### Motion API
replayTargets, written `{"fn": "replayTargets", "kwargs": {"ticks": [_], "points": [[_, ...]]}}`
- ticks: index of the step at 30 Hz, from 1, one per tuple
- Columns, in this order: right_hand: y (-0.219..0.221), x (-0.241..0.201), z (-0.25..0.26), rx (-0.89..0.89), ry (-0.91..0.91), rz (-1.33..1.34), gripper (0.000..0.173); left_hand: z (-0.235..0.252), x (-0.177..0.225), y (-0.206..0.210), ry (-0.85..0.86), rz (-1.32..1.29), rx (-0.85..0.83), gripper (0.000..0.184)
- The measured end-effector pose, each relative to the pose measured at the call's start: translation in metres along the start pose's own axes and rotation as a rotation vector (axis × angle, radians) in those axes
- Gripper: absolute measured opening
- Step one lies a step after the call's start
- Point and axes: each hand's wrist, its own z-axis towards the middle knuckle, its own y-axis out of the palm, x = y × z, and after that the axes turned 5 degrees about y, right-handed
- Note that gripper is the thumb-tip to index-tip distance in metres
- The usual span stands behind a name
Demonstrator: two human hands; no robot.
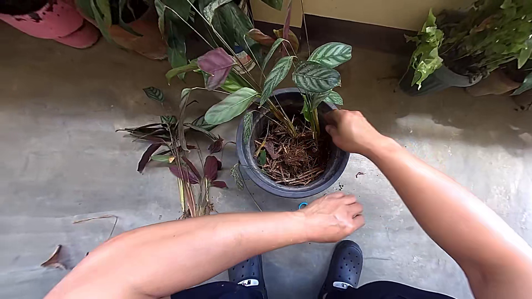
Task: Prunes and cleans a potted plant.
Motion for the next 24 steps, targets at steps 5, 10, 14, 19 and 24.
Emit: {"fn": "replayTargets", "kwargs": {"ticks": [5, 10, 14, 19, 24], "points": [[0.034, -0.021, 0.038, -0.113, 0.048, -0.101, 0.021, 0.0, -0.037, -0.013, -0.176, 0.303, -0.02, 0.039], [0.041, -0.01, 0.028, 0.001, -0.031, -0.024, 0.033, -0.013, -0.049, -0.007, -0.28, 0.178, -0.061, 0.041], [0.045, -0.007, 0.027, 0.093, -0.064, -0.019, 0.032, -0.015, -0.051, -0.003, -0.259, 0.127, -0.023, 0.043], [0.048, -0.007, 0.027, 0.133, -0.1, 0.126, 0.029, -0.014, -0.052, -0.005, -0.263, 0.08, -0.054, 0.045], [0.008, 0.0, 0.017, 0.335, 0.03, 0.386, 0.029, -0.014, -0.053, -0.005, -0.258, 0.07, -0.033, 0.047]]}}
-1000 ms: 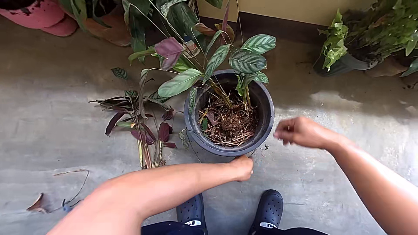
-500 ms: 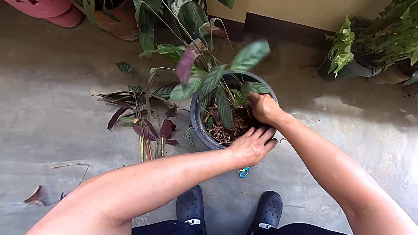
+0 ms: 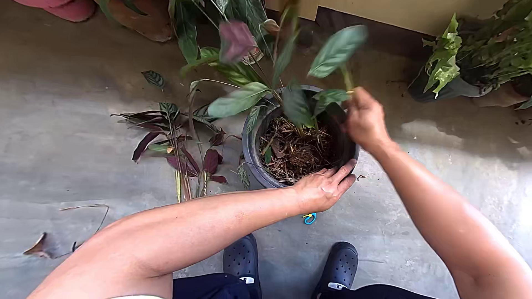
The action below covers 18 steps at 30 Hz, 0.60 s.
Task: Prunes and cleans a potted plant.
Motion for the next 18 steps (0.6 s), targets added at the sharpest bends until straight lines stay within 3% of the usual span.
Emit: {"fn": "replayTargets", "kwargs": {"ticks": [3, 6, 9, 13, 16, 18], "points": [[-0.037, 0.011, 0.007, 0.016, 0.063, 0.311, 0.018, -0.001, 0.0, 0.002, 0.016, 0.04, 0.037, 0.045], [-0.047, 0.012, -0.001, -0.129, 0.153, 0.425, 0.031, -0.001, -0.004, 0.004, 0.033, 0.068, 0.079, 0.042], [-0.041, 0.006, -0.006, -0.184, 0.24, 0.514, 0.033, -0.007, -0.014, 0.002, 0.028, -0.127, 0.2, 0.043], [-0.045, -0.006, -0.016, -0.262, 0.234, 0.613, 0.029, -0.019, -0.019, -0.021, -0.244, -0.405, 0.485, 0.035], [-0.039, -0.019, -0.025, -0.361, 0.141, 0.602, 0.023, -0.018, -0.026, -0.052, -0.427, -0.659, 0.551, 0.036], [-0.036, -0.024, -0.027, -0.47, 0.063, 0.555, 0.019, -0.014, -0.031, -0.07, -0.52, -0.795, 0.551, 0.022]]}}
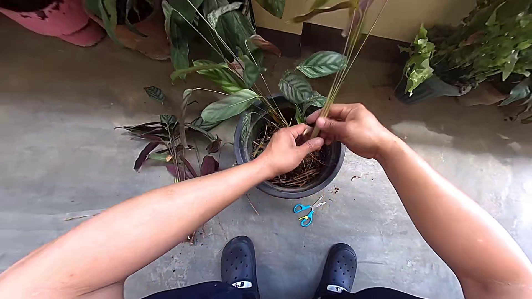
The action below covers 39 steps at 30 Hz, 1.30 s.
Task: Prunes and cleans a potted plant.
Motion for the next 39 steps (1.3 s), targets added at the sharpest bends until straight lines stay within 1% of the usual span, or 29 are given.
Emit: {"fn": "replayTargets", "kwargs": {"ticks": [1, 2, 4, 6, 8, 10, 12, 14, 16, 18, 20, 21, 22, 23, 24, 25, 26, 27, 28, 29, 30, 31, 32, 33, 34, 35, 36, 37, 39], "points": [[0.0, -0.002, 0.0, -0.046, 0.006, -0.016, 0.022, 0.003, 0.005, -0.004, -0.055, -0.029, 0.02, 0.015], [-0.002, -0.002, 0.002, -0.061, 0.023, -0.025, 0.027, 0.004, 0.008, -0.008, -0.084, -0.059, 0.038, 0.012], [-0.007, 0.003, 0.008, -0.004, 0.075, -0.108, 0.033, 0.002, 0.011, -0.02, -0.068, -0.127, 0.077, 0.013], [-0.008, 0.018, 0.019, 0.076, 0.125, -0.357, 0.03, -0.003, 0.017, -0.035, -0.002, -0.192, 0.118, 0.014], [0.0, 0.033, 0.03, 0.062, 0.187, -0.655, 0.031, -0.014, 0.026, -0.051, 0.042, -0.235, 0.154, 0.014], [0.015, 0.041, 0.041, -0.015, 0.201, -0.861, 0.029, -0.033, 0.033, -0.07, 0.063, -0.23, 0.114, 0.012], [0.026, 0.043, 0.05, -0.066, 0.168, -0.948, 0.027, -0.061, 0.032, -0.093, 0.056, -0.225, 0.03, 0.013], [0.028, 0.045, 0.055, -0.101, 0.158, -0.966, 0.026, -0.097, 0.018, -0.119, 0.038, -0.22, -0.042, 0.008], [0.026, 0.045, 0.057, -0.149, 0.178, -0.964, 0.026, -0.138, -0.008, -0.141, 0.001, -0.24, -0.082, 0.012], [0.027, 0.048, 0.059, -0.172, 0.162, -0.986, 0.024, -0.18, -0.041, -0.157, -0.108, -0.3, -0.074, 0.012], [0.029, 0.051, 0.059, -0.197, 0.137, -1.028, 0.024, -0.217, -0.075, -0.165, -0.297, -0.294, -0.012, 0.009], [0.029, 0.053, 0.059, -0.188, 0.121, -1.049, 0.022, -0.23, -0.088, -0.169, -0.422, -0.202, 0.021, 0.013], [0.03, 0.055, 0.057, -0.163, 0.117, -1.059, 0.023, -0.237, -0.099, -0.174, -0.57, -0.01, 0.005, 0.022], [0.029, 0.057, 0.056, -0.122, 0.112, -1.055, 0.023, -0.238, -0.105, -0.178, -0.734, 0.273, -0.082, 0.037], [0.03, 0.059, 0.054, -0.069, 0.107, -1.048, 0.024, -0.234, -0.109, -0.18, -0.868, 0.534, -0.235, 0.054], [0.032, 0.06, 0.052, -0.026, 0.114, -1.051, 0.023, -0.225, -0.107, -0.181, -0.955, 0.706, -0.395, 0.066], [0.034, 0.06, 0.05, -0.005, 0.14, -1.079, 0.022, -0.214, -0.1, -0.178, -0.982, 0.798, -0.51, 0.069], [0.038, 0.06, 0.048, 0.001, 0.172, -1.121, 0.024, -0.2, -0.086, -0.172, -0.946, 0.842, -0.577, 0.065], [0.041, 0.06, 0.047, -0.005, 0.203, -1.163, 0.024, -0.185, -0.067, -0.163, -0.849, 0.866, -0.605, 0.056], [0.044, 0.06, 0.046, -0.015, 0.225, -1.197, 0.023, -0.17, -0.047, -0.151, -0.689, 0.895, -0.596, 0.045], [0.046, 0.06, 0.044, -0.026, 0.233, -1.222, 0.021, -0.159, -0.031, -0.136, -0.469, 0.943, -0.557, 0.035], [0.047, 0.059, 0.043, -0.035, 0.227, -1.248, 0.021, -0.15, -0.019, -0.12, -0.206, 1.0, -0.51, 0.029], [0.046, 0.058, 0.042, -0.04, 0.212, -1.271, 0.02, -0.139, -0.011, -0.101, 0.065, 1.039, -0.46, 0.028], [0.045, 0.057, 0.04, -0.046, 0.196, -1.296, 0.021, -0.128, -0.004, -0.081, 0.295, 1.042, -0.426, 0.029], [0.043, 0.056, 0.038, -0.052, 0.173, -1.328, 0.022, -0.115, 0.002, -0.06, 0.458, 1.032, -0.425, 0.03], [0.041, 0.056, 0.036, -0.056, 0.144, -1.356, 0.024, -0.102, 0.006, -0.04, 0.549, 1.022, -0.45, 0.03], [0.038, 0.057, 0.034, -0.053, 0.112, -1.376, 0.026, -0.09, 0.008, -0.023, 0.574, 1.02, -0.492, 0.032], [0.035, 0.058, 0.03, -0.041, 0.07, -1.378, 0.027, -0.079, 0.007, -0.008, 0.543, 1.026, -0.542, 0.037], [0.027, 0.061, 0.021, 0.0, -0.046, -1.313, 0.03, -0.061, 0.0, 0.015, 0.374, 1.023, -0.651, 0.045]]}}
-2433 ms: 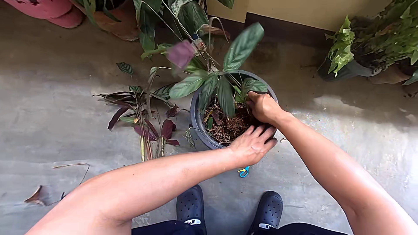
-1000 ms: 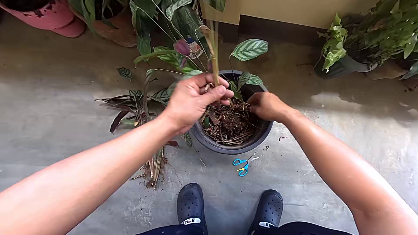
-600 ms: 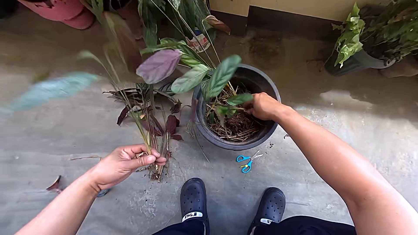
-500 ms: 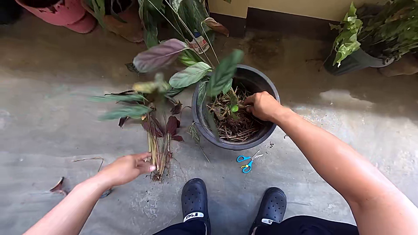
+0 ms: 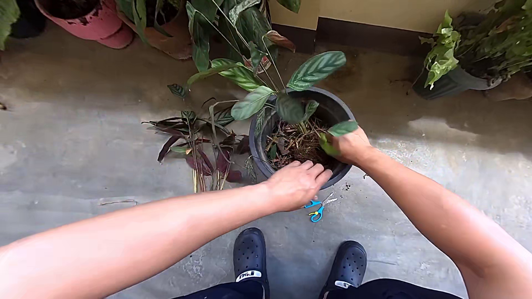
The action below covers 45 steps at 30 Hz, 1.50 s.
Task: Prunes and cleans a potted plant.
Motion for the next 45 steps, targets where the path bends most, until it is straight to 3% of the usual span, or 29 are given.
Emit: {"fn": "replayTargets", "kwargs": {"ticks": [2, 9, 12, 15, 19, 21, 23, 27, 33, 37, 39, 41, 43, 45], "points": [[0.002, 0.009, -0.005, 0.072, -0.06, 0.115, 0.029, 0.013, -0.004, 0.014, -0.045, -0.098, -0.078, 0.04], [-0.023, 0.023, -0.012, 0.344, -0.042, 0.468, 0.024, 0.007, -0.016, 0.041, 0.062, -0.069, 0.147, 0.034], [-0.05, 0.018, -0.014, 0.192, 0.031, 0.386, 0.025, 0.008, -0.017, 0.042, 0.05, -0.103, 0.131, 0.036], [-0.057, 0.017, -0.013, 0.018, 0.125, 0.427, 0.027, 0.009, -0.019, 0.03, -0.04, -0.29, 0.061, 0.051], [-0.072, 0.029, -0.017, 0.01, 0.069, 0.629, 0.02, 0.009, -0.031, 0.032, -0.162, -0.427, 0.54, 0.051], [-0.073, 0.029, -0.019, 0.018, 0.053, 0.775, 0.016, 0.019, -0.046, 0.023, -0.227, -0.347, 0.656, 0.064], [-0.072, 0.026, -0.018, 0.016, 0.063, 0.802, 0.017, 0.028, -0.056, 0.012, -0.285, -0.283, 0.577, 0.072], [-0.076, 0.022, -0.015, 0.124, 0.116, 0.709, 0.02, 0.038, -0.061, -0.003, -0.315, -0.276, 0.258, 0.051], [-0.076, 0.017, -0.014, 0.108, 0.112, 0.752, 0.02, 0.016, -0.069, -0.004, -0.217, -0.288, 0.391, 0.016], [-0.068, 0.006, -0.013, 0.0, 0.113, 0.668, 0.02, 0.012, -0.079, -0.009, -0.317, -0.386, 0.462, 0.022], [-0.059, 0.0, -0.011, 0.002, 0.108, 0.695, 0.02, 0.018, -0.079, -0.012, -0.337, -0.419, 0.355, 0.041], [-0.06, -0.005, -0.01, 0.02, 0.098, 0.759, 0.016, 0.03, -0.072, -0.011, -0.468, -0.464, 0.142, 0.069], [-0.064, -0.007, -0.009, 0.036, 0.1, 0.797, 0.013, 0.04, -0.07, -0.003, -0.528, -0.451, 0.014, 0.066], [-0.066, -0.006, -0.011, 0.034, 0.086, 0.802, 0.012, 0.039, -0.07, -0.007, -0.461, -0.372, -0.047, 0.047]]}}
